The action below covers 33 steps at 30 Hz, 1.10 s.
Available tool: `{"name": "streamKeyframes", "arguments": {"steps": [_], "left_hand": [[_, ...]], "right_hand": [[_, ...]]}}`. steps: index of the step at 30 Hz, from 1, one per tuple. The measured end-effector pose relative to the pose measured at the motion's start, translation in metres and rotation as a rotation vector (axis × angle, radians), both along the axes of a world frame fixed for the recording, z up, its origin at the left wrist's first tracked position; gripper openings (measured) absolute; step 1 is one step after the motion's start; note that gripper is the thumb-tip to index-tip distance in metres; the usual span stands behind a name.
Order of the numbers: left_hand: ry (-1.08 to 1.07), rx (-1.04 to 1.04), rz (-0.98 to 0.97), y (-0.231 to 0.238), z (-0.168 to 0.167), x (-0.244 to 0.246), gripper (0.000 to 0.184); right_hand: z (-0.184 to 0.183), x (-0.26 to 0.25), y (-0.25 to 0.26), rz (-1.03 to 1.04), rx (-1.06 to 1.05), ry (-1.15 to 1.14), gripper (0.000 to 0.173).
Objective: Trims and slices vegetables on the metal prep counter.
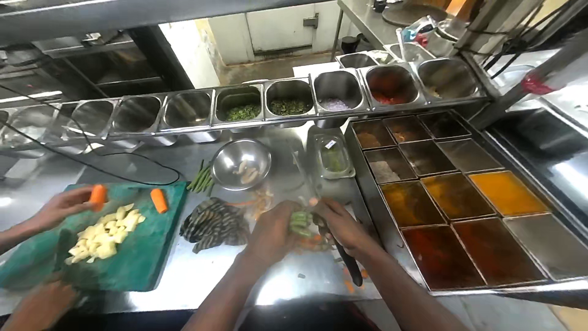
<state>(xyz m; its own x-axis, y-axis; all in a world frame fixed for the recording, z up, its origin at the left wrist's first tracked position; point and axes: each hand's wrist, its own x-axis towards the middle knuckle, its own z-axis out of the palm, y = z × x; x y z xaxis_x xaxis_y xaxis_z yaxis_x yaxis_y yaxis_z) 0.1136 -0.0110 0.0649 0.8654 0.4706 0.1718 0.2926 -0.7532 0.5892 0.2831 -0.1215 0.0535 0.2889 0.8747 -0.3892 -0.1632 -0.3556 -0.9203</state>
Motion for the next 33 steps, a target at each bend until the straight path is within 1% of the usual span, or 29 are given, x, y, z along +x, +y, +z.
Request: {"name": "streamKeyframes", "arguments": {"steps": [2, 3, 4, 5, 6, 7, 8, 9, 10, 11, 12, 13, 15, 18, 21, 23, 25, 27, 28, 30, 31, 32, 33], "left_hand": [[-0.089, 0.239, -0.009, 0.002, -0.008, -0.003, 0.038], [-0.135, 0.323, 0.018, 0.003, -0.014, -0.004, 0.039], [-0.183, 0.332, 0.084, 0.005, -0.019, -0.004, 0.039], [-0.225, 0.23, 0.188, 0.006, -0.023, -0.005, 0.035], [-0.258, -0.012, 0.321, 0.006, -0.023, -0.005, 0.03], [-0.322, -0.393, 0.469, 0.006, -0.017, -0.003, 0.024], [-0.451, -0.805, 0.608, 0.008, -0.01, 0.002, 0.018], [-0.552, -1.165, 0.702, 0.009, -0.003, 0.005, 0.017], [-0.598, -1.426, 0.732, 0.008, 0.001, 0.006, 0.017], [-0.604, -1.587, 0.72, 0.005, 0.003, 0.005, 0.018], [-0.589, -1.666, 0.703, 0.001, 0.006, 0.005, 0.02], [-0.565, -1.703, 0.692, -0.004, 0.009, 0.006, 0.021], [-0.539, -1.736, 0.671, -0.012, 0.01, 0.006, 0.022], [-0.521, -1.761, 0.626, -0.021, 0.005, 0.005, 0.023], [-0.53, -1.783, 0.644, -0.028, 0.005, 0.003, 0.022], [-0.527, -1.789, 0.649, -0.03, 0.003, 0.001, 0.02], [-0.552, -1.757, 0.65, -0.031, 0.001, 0.001, 0.017], [-0.641, -1.66, 0.673, -0.033, 0.001, 0.006, 0.012], [-0.695, -1.592, 0.69, -0.031, -0.001, 0.011, 0.011], [-0.774, -1.42, 0.693, -0.014, -0.014, 0.022, 0.017], [-0.733, -1.298, 0.69, 0.0, -0.021, 0.03, 0.02], [-0.629, -1.152, 0.673, 0.013, -0.029, 0.039, 0.023], [-0.479, -0.986, 0.642, 0.027, -0.036, 0.049, 0.027]], "right_hand": [[0.0, -0.005, -0.004, 0.032, -0.026, 0.102, 0.039], [0.0, -0.009, -0.007, 0.045, -0.028, 0.17, 0.039], [-0.001, -0.012, -0.01, 0.051, -0.022, 0.238, 0.038], [-0.002, -0.015, -0.015, 0.044, -0.006, 0.28, 0.037], [-0.004, -0.018, -0.018, 0.033, 0.01, 0.262, 0.037], [-0.006, -0.019, -0.02, 0.023, 0.021, 0.168, 0.037], [-0.008, -0.02, -0.021, 0.02, 0.027, 0.013, 0.039], [-0.011, -0.019, -0.021, 0.029, 0.027, -0.157, 0.044], [-0.012, -0.019, -0.02, 0.036, 0.029, -0.31, 0.052], [-0.013, -0.02, -0.019, 0.034, 0.036, -0.432, 0.062], [-0.012, -0.021, -0.017, 0.02, 0.041, -0.524, 0.069], [-0.012, -0.022, -0.014, -0.002, 0.049, -0.604, 0.077], [-0.012, -0.027, -0.011, -0.052, 0.106, -0.719, 0.082], [-0.02, -0.03, -0.005, -0.124, 0.26, -0.927, 0.08], [-0.027, -0.029, -0.002, -0.145, 0.377, -1.078, 0.079], [-0.031, -0.03, -0.001, -0.114, 0.406, -1.096, 0.08], [-0.033, -0.032, -0.002, -0.029, 0.368, -1.004, 0.082], [-0.035, -0.034, -0.008, 0.088, 0.291, -0.83, 0.084], [-0.038, -0.037, -0.015, 0.132, 0.289, -0.748, 0.083], [-0.05, -0.044, -0.029, 0.147, 0.35, -0.675, 0.081], [-0.056, -0.046, -0.035, 0.121, 0.365, -0.646, 0.083], [-0.061, -0.043, -0.039, 0.076, 0.346, -0.604, 0.084], [-0.065, -0.038, -0.042, 0.022, 0.288, -0.553, 0.086]]}}
